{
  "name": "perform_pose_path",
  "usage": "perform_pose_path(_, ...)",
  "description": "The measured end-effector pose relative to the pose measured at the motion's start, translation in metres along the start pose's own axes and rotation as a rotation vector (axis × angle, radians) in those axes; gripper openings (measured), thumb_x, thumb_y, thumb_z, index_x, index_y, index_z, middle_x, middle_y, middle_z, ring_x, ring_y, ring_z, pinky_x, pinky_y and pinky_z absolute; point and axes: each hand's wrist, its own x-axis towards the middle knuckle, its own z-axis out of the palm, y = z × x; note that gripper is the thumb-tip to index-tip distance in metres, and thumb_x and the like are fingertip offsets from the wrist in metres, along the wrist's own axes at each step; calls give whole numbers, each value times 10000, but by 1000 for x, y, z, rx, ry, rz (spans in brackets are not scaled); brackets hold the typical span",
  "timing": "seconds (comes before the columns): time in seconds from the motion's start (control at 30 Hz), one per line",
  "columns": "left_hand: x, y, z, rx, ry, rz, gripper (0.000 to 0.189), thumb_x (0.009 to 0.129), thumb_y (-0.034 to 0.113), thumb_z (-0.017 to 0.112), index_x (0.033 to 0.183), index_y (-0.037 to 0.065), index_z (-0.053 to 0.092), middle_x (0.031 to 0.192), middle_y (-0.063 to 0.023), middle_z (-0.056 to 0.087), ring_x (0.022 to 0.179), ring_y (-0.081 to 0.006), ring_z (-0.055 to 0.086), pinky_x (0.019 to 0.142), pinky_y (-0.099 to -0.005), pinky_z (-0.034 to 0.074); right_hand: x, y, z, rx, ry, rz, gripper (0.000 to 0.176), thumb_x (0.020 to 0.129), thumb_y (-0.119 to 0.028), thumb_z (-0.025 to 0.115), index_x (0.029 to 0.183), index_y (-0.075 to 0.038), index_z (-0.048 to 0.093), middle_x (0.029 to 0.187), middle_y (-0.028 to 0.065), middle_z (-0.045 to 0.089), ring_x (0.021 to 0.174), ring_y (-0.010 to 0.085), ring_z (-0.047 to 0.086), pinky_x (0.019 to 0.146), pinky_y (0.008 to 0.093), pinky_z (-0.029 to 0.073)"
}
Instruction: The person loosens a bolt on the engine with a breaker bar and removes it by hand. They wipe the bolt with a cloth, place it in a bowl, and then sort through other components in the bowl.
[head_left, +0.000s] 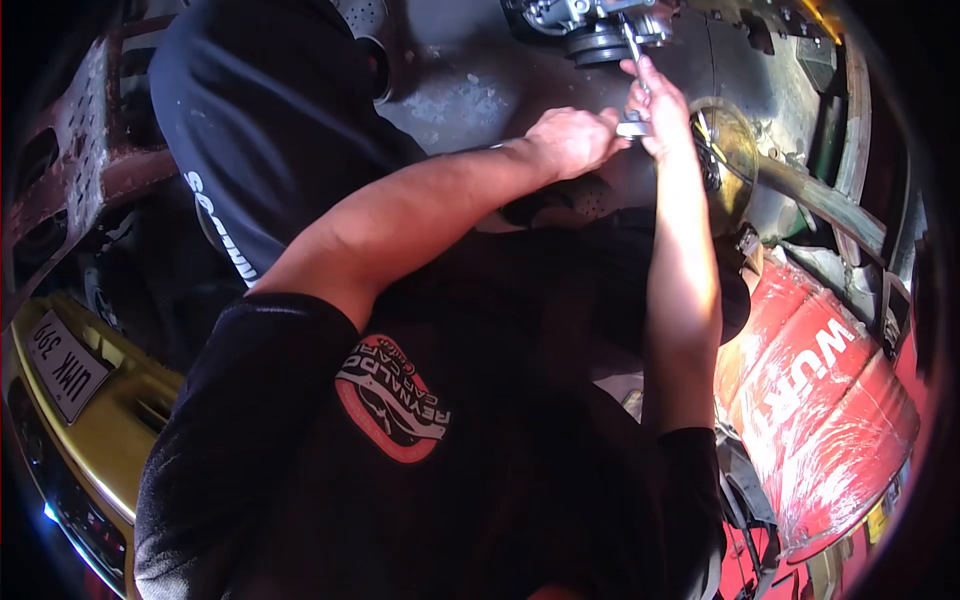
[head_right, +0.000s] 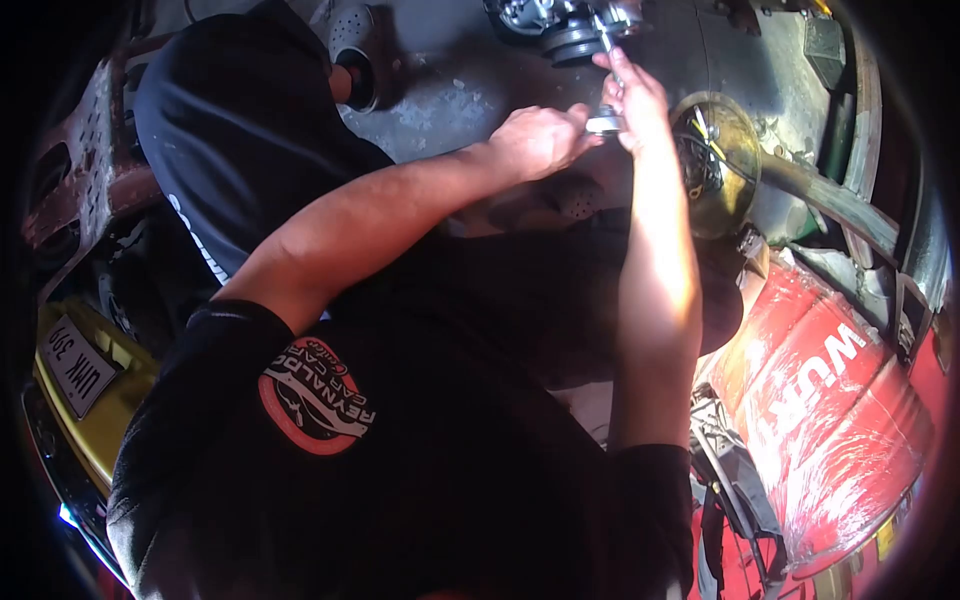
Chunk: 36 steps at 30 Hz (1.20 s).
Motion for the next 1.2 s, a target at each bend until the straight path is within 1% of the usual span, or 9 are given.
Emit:
perform_pose_path(0.13,-15,-61,27,-11,-54,-189,413,987,380,454,1085,-19,500,850,-243,674,836,-416,661,776,-495,513,-9,19,27,-993,520,-598,364,887,-395,673,1050,-69,688,786,120,692,610,275,637,598,386,512)
perform_pose_path(0.27,-31,-121,58,-21,-27,-484,312,950,246,466,1127,-5,520,962,-233,675,951,-399,652,836,-488,506,8,33,14,-1383,710,-1031,380,919,-396,620,1080,-55,665,727,92,673,524,253,596,541,363,502)
perform_pose_path(0.43,-16,-160,54,75,41,-713,402,895,249,555,1214,7,518,1106,-205,661,1038,-409,625,871,-465,514,-10,-10,10,165,-12,257,358,982,-275,551,1101,62,585,786,72,573,621,113,476,520,250,399)
perform_pose_path(0.53,10,-152,40,61,72,-640,437,882,320,606,1182,4,570,1110,-201,665,1054,-377,629,870,-430,521,-12,-16,-5,115,-114,181,303,988,-232,533,1060,46,629,761,50,572,608,106,453,519,247,380)
perform_pose_path(0.67,54,-70,4,-756,274,-573,410,864,394,684,976,0,692,915,-142,709,876,-254,672,777,-356,528,-1,19,10,-970,542,-406,228,904,-280,638,958,-75,720,727,132,675,733,268,675,696,374,531)
perform_pose_path(0.8,73,-10,-15,-1267,320,-511,269,825,244,776,842,-15,703,824,-83,694,704,-155,608,644,-308,492,-17,25,37,-1255,757,-723,284,803,-175,677,1046,-28,697,938,205,692,873,376,676,787,425,543)
perform_pose_path(0.93,92,-9,-18,-1038,372,-599,225,735,174,849,742,10,695,736,-73,679,671,-155,603,627,-319,482,-6,36,16,-823,577,-679,306,843,-158,693,1097,3,637,942,179,683,785,308,683,716,423,551)
perform_pose_path(1.03,86,2,-33,-948,348,-679,210,773,154,807,738,-13,684,733,-88,675,633,-176,616,595,-336,494,-20,16,9,151,268,62,283,981,-278,544,1071,-12,583,884,122,648,755,247,648,670,341,536)
perform_pose_path(1.2,91,-8,-18,-1057,383,-556,197,801,140,777,780,-26,673,724,-78,655,604,-175,602,568,-336,488,-32,10,2,523,-27,249,319,1041,-319,398,996,-19,495,713,52,476,525,124,373,499,271,337)
